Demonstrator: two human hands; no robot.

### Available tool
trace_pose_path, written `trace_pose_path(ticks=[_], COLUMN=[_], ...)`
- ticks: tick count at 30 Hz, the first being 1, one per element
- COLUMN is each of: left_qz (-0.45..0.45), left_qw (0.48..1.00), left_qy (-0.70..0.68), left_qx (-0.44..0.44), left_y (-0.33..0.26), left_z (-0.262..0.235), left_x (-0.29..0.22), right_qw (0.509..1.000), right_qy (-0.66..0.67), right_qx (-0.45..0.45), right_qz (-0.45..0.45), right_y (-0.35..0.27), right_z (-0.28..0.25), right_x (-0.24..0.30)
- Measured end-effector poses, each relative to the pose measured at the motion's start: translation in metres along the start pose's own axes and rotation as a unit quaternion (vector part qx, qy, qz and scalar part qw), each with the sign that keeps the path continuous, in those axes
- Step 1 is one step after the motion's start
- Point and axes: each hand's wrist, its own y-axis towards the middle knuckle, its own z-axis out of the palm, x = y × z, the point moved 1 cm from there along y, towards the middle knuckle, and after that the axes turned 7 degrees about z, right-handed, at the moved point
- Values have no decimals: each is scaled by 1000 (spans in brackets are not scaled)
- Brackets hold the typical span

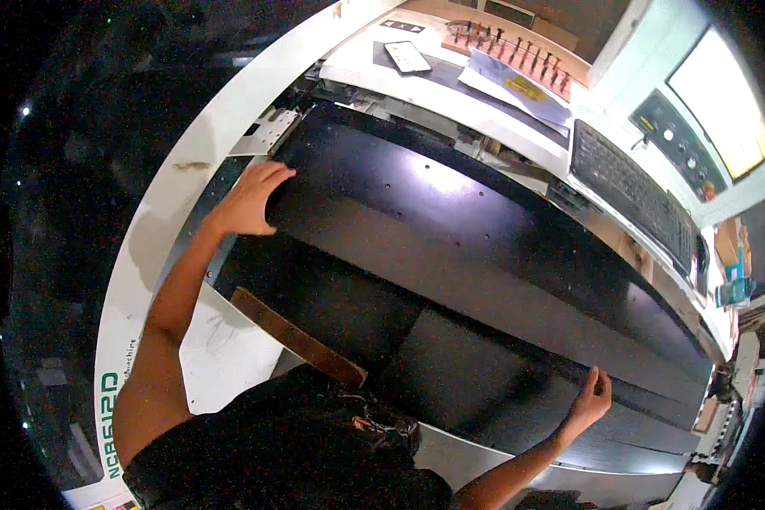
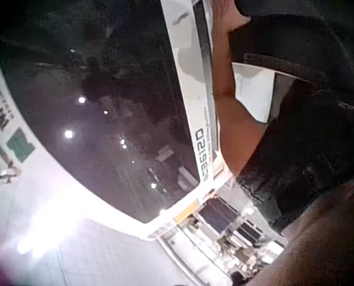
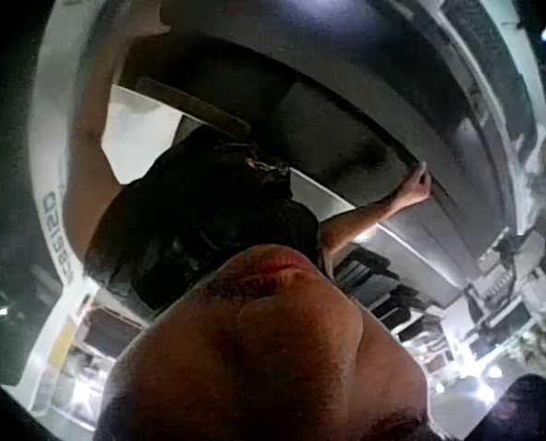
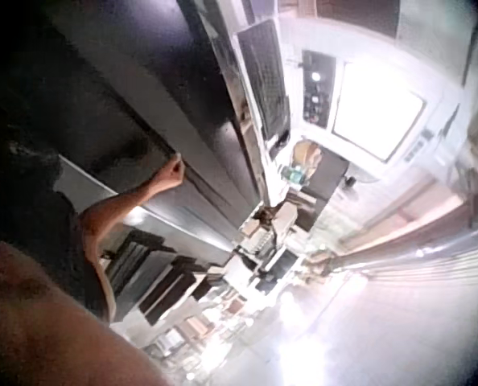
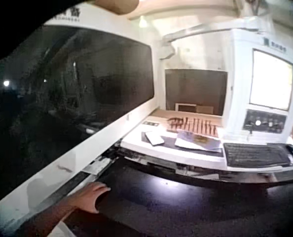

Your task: The person uses a handheld air nozzle to blow dust off black wood boards on a conveyor belt, then lifts the boards one at a time and stacks them onto a pile on the floor.

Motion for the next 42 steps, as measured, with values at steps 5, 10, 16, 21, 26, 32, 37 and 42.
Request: trace_pose_path(ticks=[5, 10, 16, 21, 26, 32, 37, 42], left_qz=[-50, -61, -121, -168, -317, -275, -319, -339], left_qw=[997, 993, 990, 982, 940, 954, 942, 936], left_qy=[-45, -89, -60, -33, -42, -44, -52, -51], left_qx=[23, 56, -51, -83, -122, -106, -88, -83], left_y=[35, 115, 192, 235, 257, 300, 333, 336], left_z=[53, 163, 188, 197, 219, 236, 223, 219], left_x=[46, -3, -1, 18, -21, -79, -94, -90], right_qw=[969, 930, 945, 936, 944, 951, 949, 950], right_qy=[-214, -326, -317, -330, -301, -279, -285, -276], right_qx=[86, 160, 80, 95, 67, 55, 41, 18], right_qz=[-85, -50, -25, -73, -113, -122, -128, -146], right_y=[72, 129, 134, 146, 163, 163, 177, 177], right_z=[64, 139, 200, 217, 256, 297, 310, 319], right_x=[-2, -7, 61, 85, 99, 146, 151, 152])
